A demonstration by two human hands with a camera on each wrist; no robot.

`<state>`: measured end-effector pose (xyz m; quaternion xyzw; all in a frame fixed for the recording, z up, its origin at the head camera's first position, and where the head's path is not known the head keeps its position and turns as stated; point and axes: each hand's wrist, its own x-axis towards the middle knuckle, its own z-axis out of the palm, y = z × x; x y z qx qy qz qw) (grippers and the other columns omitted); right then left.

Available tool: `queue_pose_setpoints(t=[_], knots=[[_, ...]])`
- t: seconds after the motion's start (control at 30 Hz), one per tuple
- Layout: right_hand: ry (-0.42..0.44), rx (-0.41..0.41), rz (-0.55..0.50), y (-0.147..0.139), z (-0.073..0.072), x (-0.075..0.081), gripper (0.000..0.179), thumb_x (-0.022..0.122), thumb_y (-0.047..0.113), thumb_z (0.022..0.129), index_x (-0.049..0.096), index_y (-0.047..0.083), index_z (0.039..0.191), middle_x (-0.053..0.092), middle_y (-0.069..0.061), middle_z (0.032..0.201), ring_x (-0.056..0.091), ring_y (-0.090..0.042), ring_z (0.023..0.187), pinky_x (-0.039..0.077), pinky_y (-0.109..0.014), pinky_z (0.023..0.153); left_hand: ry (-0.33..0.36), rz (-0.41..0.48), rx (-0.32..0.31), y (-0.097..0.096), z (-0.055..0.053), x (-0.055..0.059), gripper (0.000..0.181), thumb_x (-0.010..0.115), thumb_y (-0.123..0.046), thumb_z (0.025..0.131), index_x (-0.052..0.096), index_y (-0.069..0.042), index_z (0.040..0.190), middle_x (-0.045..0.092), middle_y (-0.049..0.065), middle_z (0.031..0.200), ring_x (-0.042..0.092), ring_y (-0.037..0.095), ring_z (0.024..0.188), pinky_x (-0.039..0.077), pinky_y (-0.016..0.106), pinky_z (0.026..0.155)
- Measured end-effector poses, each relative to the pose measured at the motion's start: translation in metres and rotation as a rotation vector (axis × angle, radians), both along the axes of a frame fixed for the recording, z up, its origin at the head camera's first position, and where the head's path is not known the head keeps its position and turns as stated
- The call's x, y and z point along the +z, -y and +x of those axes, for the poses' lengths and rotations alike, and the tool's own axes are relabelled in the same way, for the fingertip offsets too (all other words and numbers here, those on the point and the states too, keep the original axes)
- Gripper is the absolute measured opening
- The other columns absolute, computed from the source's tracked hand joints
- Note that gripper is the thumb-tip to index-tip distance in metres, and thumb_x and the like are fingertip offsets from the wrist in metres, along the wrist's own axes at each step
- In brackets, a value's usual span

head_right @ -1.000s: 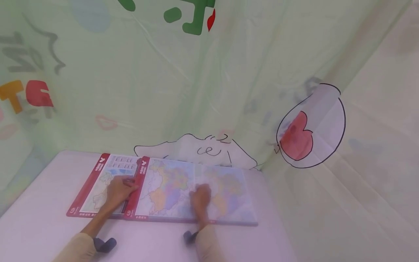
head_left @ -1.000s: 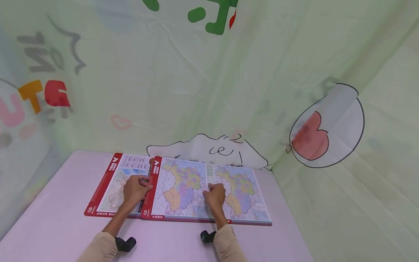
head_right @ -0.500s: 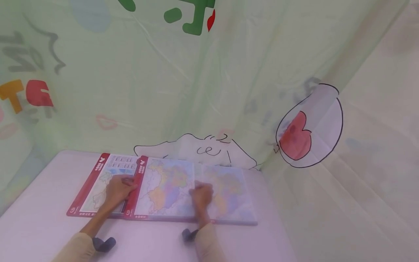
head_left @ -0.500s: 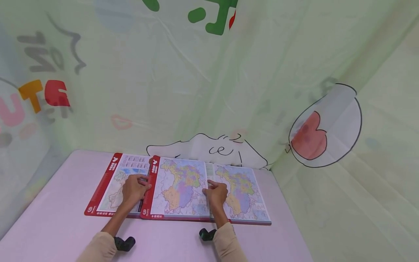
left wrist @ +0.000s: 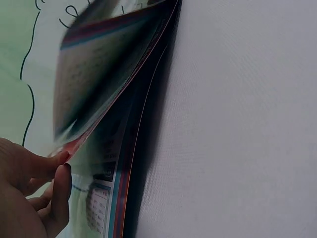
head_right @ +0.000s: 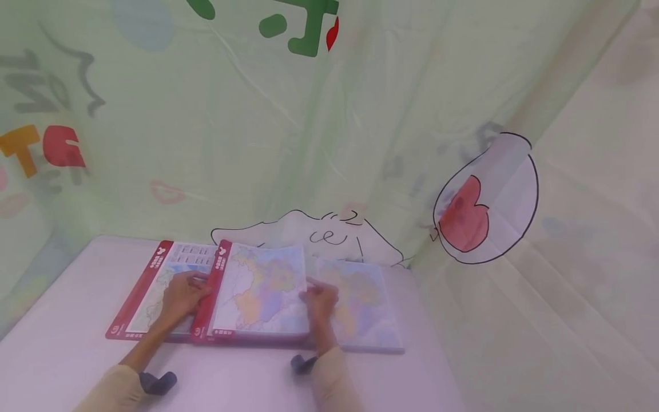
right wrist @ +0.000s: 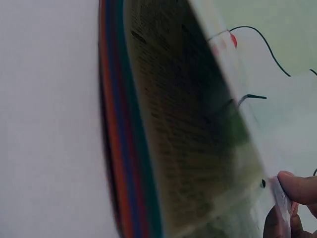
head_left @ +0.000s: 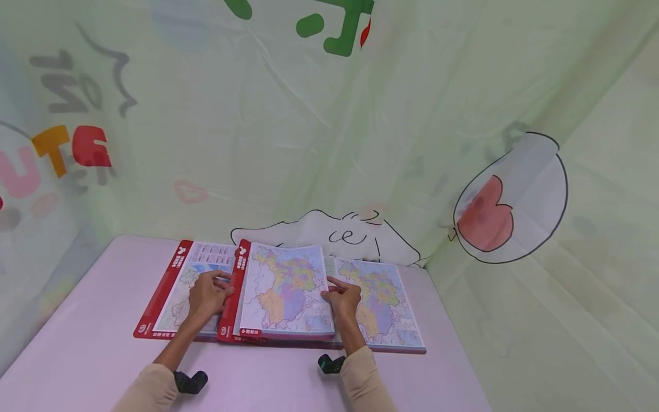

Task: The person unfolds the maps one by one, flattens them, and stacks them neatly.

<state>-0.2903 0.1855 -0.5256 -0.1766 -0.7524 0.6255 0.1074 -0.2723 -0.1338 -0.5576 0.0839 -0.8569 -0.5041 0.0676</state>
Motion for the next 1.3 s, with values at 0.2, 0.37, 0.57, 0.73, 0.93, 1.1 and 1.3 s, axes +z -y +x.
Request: queue_pose_setpoints(t=[0.2,0.37,0.57,0.73,0.93,1.1,1.3], knots=[[-0.009,0.038,0.040,-0.023,-0.008,-0.007,0.045,0.079,-0.016,0.088,0.080,0.003,0.128,0.065,-0.012,0.094,0.059,-0.020,0.083,0.056,-0.018,0.068,-0.036,-0.053,-0.002,0.013,0.003,0.001,0.033,0.078,-0.006,0.098,0.072,0.005,0.128,0.080,0.024,0.100,0.080,0.032,0.079,0.053,0.031,0.061],[-0.027,0.036,0.039,-0.046,-0.010,-0.002,0.044,0.075,-0.016,0.091,0.077,0.001,0.131,0.064,-0.020,0.101,0.058,-0.021,0.085,0.056,-0.019,0.068,-0.047,-0.090,0.041,0.032,0.010,0.002,0.035,0.078,-0.007,0.098,0.071,0.007,0.130,0.079,0.026,0.102,0.079,0.039,0.086,0.054,0.034,0.065],[-0.075,-0.034,0.019,-0.078,-0.017,-0.003,0.048,0.073,-0.021,0.087,0.075,-0.003,0.132,0.067,-0.015,0.089,0.060,-0.016,0.074,0.053,-0.018,0.061,-0.049,-0.159,0.109,0.068,0.019,0.008,0.036,0.077,-0.007,0.098,0.070,0.008,0.130,0.078,0.031,0.107,0.077,0.045,0.092,0.050,0.034,0.067],[-0.067,-0.128,0.099,-0.108,-0.021,-0.003,0.050,0.073,-0.022,0.083,0.076,-0.003,0.130,0.069,-0.012,0.083,0.059,-0.016,0.071,0.049,-0.020,0.057,-0.034,-0.206,0.161,0.103,0.033,0.012,0.039,0.076,-0.008,0.099,0.067,0.010,0.133,0.076,0.034,0.109,0.074,0.048,0.094,0.048,0.042,0.070],[-0.044,-0.266,0.196,-0.143,-0.032,-0.012,0.052,0.074,-0.021,0.079,0.080,0.002,0.125,0.071,-0.019,0.091,0.057,-0.021,0.079,0.044,-0.021,0.059,-0.048,-0.255,0.209,0.137,0.043,0.013,0.039,0.072,-0.007,0.098,0.066,0.013,0.131,0.073,0.039,0.113,0.072,0.055,0.096,0.047,0.048,0.072],[-0.011,-0.350,0.208,-0.169,-0.040,-0.030,0.051,0.071,-0.022,0.080,0.080,0.002,0.124,0.071,-0.019,0.096,0.057,-0.023,0.084,0.042,-0.021,0.061,-0.037,-0.273,0.203,0.145,0.039,0.014,0.037,0.072,-0.007,0.099,0.066,0.014,0.130,0.073,0.039,0.111,0.072,0.055,0.097,0.044,0.047,0.071],[-0.023,-0.448,0.283,-0.193,-0.050,-0.048,0.047,0.067,-0.020,0.074,0.084,0.002,0.112,0.072,-0.014,0.082,0.057,-0.022,0.074,0.039,-0.026,0.060,0.010,-0.274,0.207,0.145,0.033,0.012,0.038,0.071,-0.007,0.100,0.067,0.015,0.130,0.073,0.039,0.112,0.071,0.054,0.098,0.044,0.048,0.073]])
